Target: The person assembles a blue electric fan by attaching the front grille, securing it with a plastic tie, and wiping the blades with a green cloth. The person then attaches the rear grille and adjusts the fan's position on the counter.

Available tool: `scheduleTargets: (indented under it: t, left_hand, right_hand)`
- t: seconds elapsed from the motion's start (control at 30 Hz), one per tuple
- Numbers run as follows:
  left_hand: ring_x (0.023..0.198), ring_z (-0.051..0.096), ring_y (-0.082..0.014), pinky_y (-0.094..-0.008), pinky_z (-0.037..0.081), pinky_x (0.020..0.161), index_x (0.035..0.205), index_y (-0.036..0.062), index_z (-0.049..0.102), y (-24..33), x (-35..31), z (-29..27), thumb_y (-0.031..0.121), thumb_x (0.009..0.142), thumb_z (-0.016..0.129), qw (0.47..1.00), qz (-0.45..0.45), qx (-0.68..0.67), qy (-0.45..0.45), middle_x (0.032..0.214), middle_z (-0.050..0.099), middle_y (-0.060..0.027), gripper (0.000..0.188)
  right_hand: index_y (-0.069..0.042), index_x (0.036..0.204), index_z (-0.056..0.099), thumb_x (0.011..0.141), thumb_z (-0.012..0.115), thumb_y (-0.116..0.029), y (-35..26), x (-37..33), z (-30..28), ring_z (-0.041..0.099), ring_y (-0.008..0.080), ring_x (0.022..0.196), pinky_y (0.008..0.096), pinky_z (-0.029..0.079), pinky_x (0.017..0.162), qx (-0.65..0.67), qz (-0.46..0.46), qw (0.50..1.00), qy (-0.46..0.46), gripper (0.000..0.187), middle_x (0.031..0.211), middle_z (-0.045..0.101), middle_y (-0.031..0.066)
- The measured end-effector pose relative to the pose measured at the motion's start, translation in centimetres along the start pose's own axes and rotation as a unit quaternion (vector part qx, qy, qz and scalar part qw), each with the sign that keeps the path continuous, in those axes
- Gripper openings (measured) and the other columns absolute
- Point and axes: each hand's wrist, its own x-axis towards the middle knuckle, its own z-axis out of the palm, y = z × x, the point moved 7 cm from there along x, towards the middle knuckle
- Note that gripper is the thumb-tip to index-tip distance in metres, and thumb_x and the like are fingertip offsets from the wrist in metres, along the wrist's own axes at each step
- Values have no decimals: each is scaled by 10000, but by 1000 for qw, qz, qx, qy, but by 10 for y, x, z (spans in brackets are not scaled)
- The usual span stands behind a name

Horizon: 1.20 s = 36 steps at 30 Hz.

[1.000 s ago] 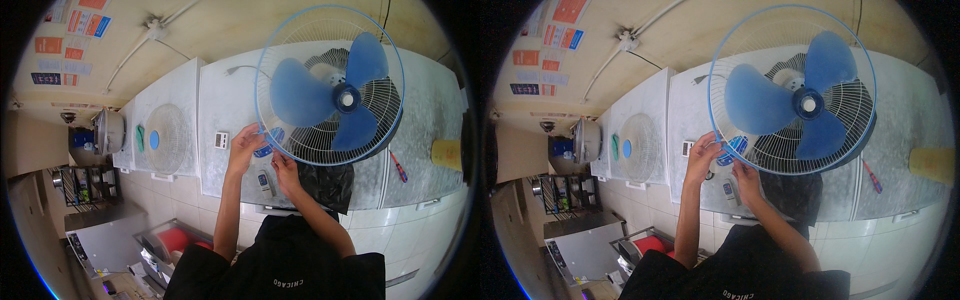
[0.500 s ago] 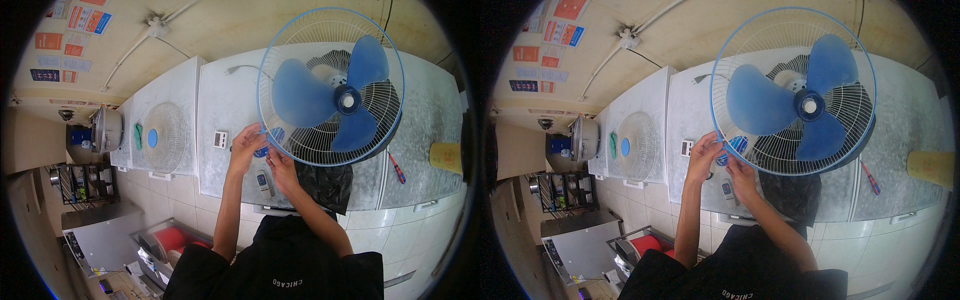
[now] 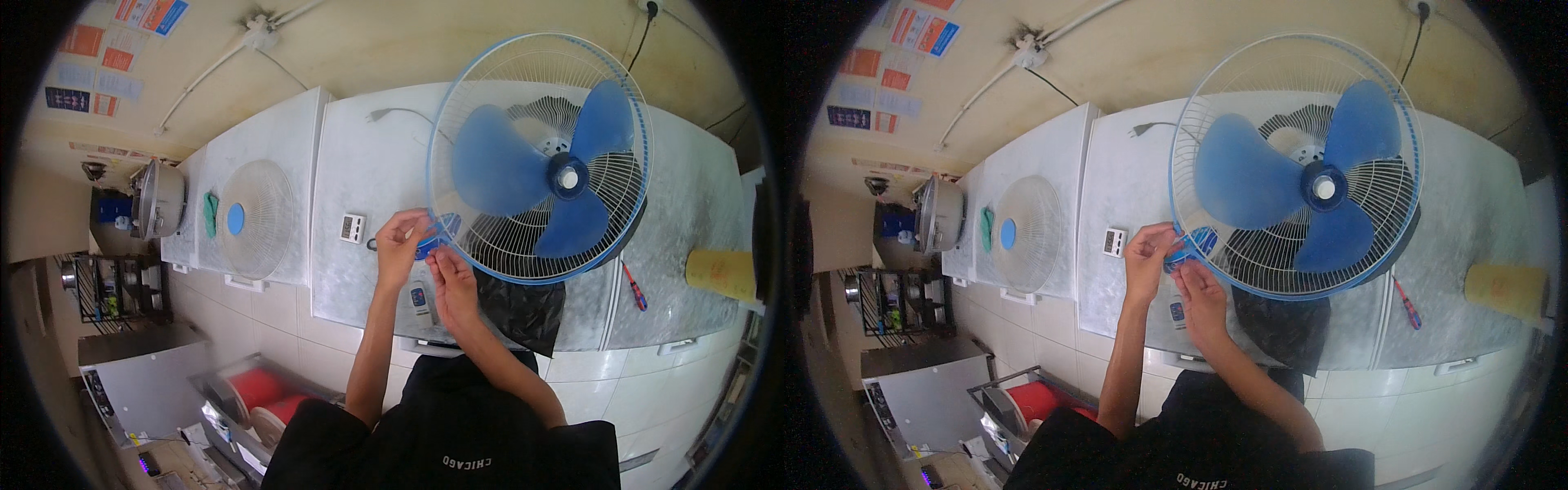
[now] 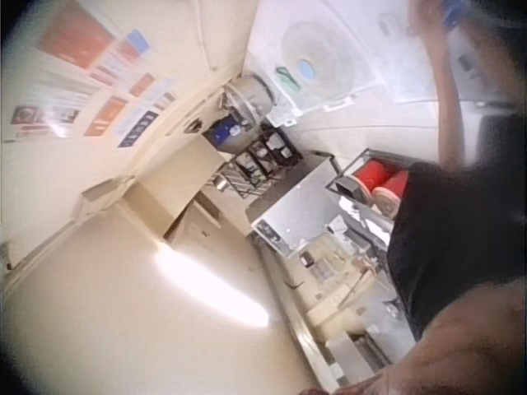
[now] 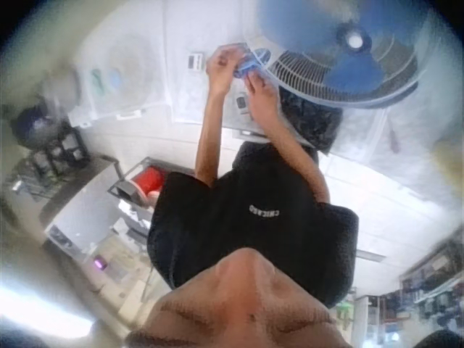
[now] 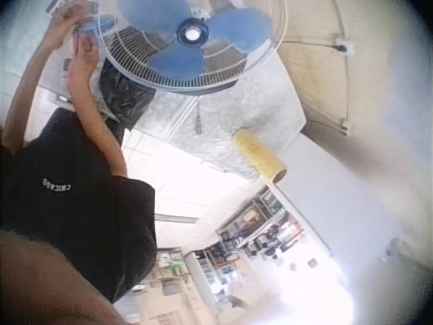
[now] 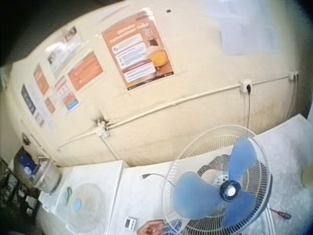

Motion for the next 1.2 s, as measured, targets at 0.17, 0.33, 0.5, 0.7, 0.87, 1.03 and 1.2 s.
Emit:
scheduleTargets:
  t: [0.17, 0.33, 0.5, 0.7, 0.87, 1.03, 1.2]
  left_hand:
    - [1068, 666, -164, -322, 578, 895, 1088, -23, 703, 10, 3, -2, 4, 987, 661, 993, 76, 87, 17, 1123, 696, -98, 112]
    - [1047, 660, -179, -324, 567, 889, 1152, -10, 638, 4, 3, -8, 14, 999, 628, 987, 117, 111, 7, 1133, 664, -96, 155]
    - [1039, 672, -201, -340, 573, 868, 1245, 30, 562, -54, 5, -48, 52, 991, 631, 975, 7, 158, 155, 1145, 664, -117, 264]
    - [992, 687, -247, -336, 565, 818, 1311, -22, 530, -80, 67, -67, 268, 986, 663, 973, -13, 159, 165, 1110, 686, -195, 456]
    - [974, 673, -262, -379, 588, 814, 1294, -32, 551, -95, 195, -32, 427, 947, 707, 968, -145, 204, -9, 1126, 672, -183, 597]
    - [894, 713, -295, -411, 604, 730, 1230, -52, 576, -93, 232, 15, 461, 981, 618, 917, -236, 189, -261, 1128, 688, -253, 571]
    - [834, 663, -219, -345, 542, 740, 1182, 9, 607, -32, 119, -1, 302, 1078, 499, 973, -82, 196, -91, 957, 696, -118, 329]
  right_hand:
    - [46, 1158, 678, 969, 711, -41, -20, 5, 20, 708, 167, 965, 265, 574, 905, -103, -84, 991, -5, 211, 1053, 727, 109]
    - [62, 1135, 689, 945, 731, -17, -33, 5, 33, 718, 168, 962, 289, 578, 899, -311, -161, 937, -22, 210, 1018, 737, 109]
    - [50, 1107, 676, 952, 718, 0, -30, 8, 23, 715, 170, 978, 293, 579, 899, -357, -178, 917, -16, 169, 1022, 732, 120]
    - [59, 1066, 665, 948, 718, 6, -31, 5, 15, 720, 185, 968, 291, 578, 893, -361, -210, 908, -8, 139, 1030, 734, 129]
    - [25, 1035, 682, 934, 746, -20, -35, 0, 8, 702, 134, 897, 281, 560, 833, -441, -256, 860, 10, 128, 984, 744, 88]
    - [-11, 993, 710, 886, 785, -41, -54, -14, 22, 702, 136, 837, 291, 561, 794, -519, -315, 794, 38, 134, 945, 754, 90]
    - [-43, 957, 730, 807, 813, -37, -80, -25, 39, 734, 216, 826, 309, 578, 751, -649, -412, 640, -16, 171, 940, 752, 109]
